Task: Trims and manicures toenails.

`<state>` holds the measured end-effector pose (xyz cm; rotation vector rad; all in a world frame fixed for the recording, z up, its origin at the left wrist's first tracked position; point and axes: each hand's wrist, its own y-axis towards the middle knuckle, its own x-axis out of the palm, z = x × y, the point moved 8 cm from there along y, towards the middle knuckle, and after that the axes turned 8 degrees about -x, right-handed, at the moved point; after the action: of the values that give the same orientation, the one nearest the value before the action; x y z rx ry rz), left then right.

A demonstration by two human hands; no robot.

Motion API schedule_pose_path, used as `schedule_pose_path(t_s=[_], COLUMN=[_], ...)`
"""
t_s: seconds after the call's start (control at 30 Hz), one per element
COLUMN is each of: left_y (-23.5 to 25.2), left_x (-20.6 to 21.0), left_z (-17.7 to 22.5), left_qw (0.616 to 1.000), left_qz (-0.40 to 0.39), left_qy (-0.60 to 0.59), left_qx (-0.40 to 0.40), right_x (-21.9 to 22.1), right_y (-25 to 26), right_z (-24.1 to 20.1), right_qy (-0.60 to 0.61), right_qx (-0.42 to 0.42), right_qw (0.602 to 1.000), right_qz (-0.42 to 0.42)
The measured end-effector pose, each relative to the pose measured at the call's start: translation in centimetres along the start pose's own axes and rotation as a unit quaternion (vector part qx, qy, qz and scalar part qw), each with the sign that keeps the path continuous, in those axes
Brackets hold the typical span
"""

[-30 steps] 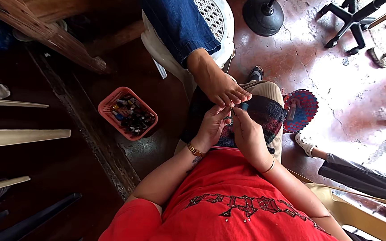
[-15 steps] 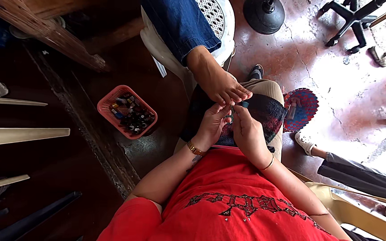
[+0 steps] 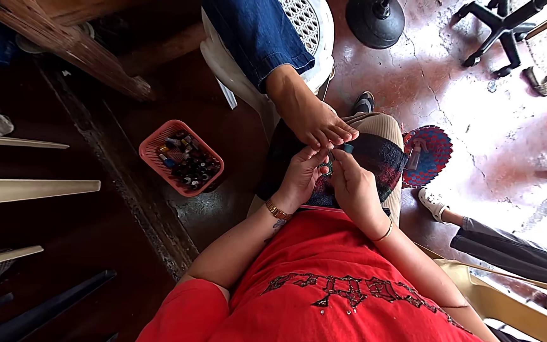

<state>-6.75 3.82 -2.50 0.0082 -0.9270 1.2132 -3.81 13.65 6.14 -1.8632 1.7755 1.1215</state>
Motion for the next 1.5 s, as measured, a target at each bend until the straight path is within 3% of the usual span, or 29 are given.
schedule_pose_path(t_s=[0.4, 0.5, 0.63, 0.73, 0.8, 0.93, 1.03, 1.17, 1.33, 1.5], left_y=[0.4, 0.2, 0.1, 0.2, 0.3, 0.3, 0.3, 0.8, 1.6, 1.8], left_x=[-0.3, -0.1, -0.1, -0.1, -0.2, -0.2, -0.2, 0.4, 1.5, 1.3], left_z=[-0.2, 0.0, -0.1, 0.0, 0.0, 0.0, -0.2, -0.6, -0.8, -0.9], left_qw=[1.0, 0.999, 1.0, 1.0, 1.0, 0.999, 0.999, 0.996, 0.984, 0.985], left_qz=[0.01, 0.014, 0.0, -0.009, 0.001, 0.009, 0.002, 0.003, -0.045, -0.016], left_qy=[-0.018, -0.023, -0.007, -0.01, -0.015, -0.026, -0.028, -0.041, -0.152, -0.146], left_qx=[-0.011, -0.02, -0.01, 0.009, 0.007, -0.017, -0.042, -0.083, -0.086, -0.091], right_x=[-0.2, -1.6, -3.7, -2.2, -0.9, -4.4, -6.3, -5.4, -3.3, -2.8], right_y=[0.7, 0.8, 2.3, 5.3, 8.3, 12.5, 10.7, 6.5, 3.1, 1.8], right_z=[0.3, 1.3, -0.3, -2.6, -2.7, -2.9, -2.8, -0.9, 1.5, 2.7], right_qy=[-0.024, 0.107, 0.301, 0.319, 0.254, 0.209, 0.207, 0.089, 0.044, 0.105], right_qx=[-0.059, -0.028, -0.062, -0.076, -0.076, -0.14, -0.087, -0.061, -0.05, -0.019], right_qw=[0.998, 0.993, 0.944, 0.944, 0.964, 0.957, 0.972, 0.993, 0.994, 0.991], right_qz=[-0.001, 0.027, 0.119, 0.026, 0.004, 0.143, 0.062, -0.057, -0.083, -0.08])
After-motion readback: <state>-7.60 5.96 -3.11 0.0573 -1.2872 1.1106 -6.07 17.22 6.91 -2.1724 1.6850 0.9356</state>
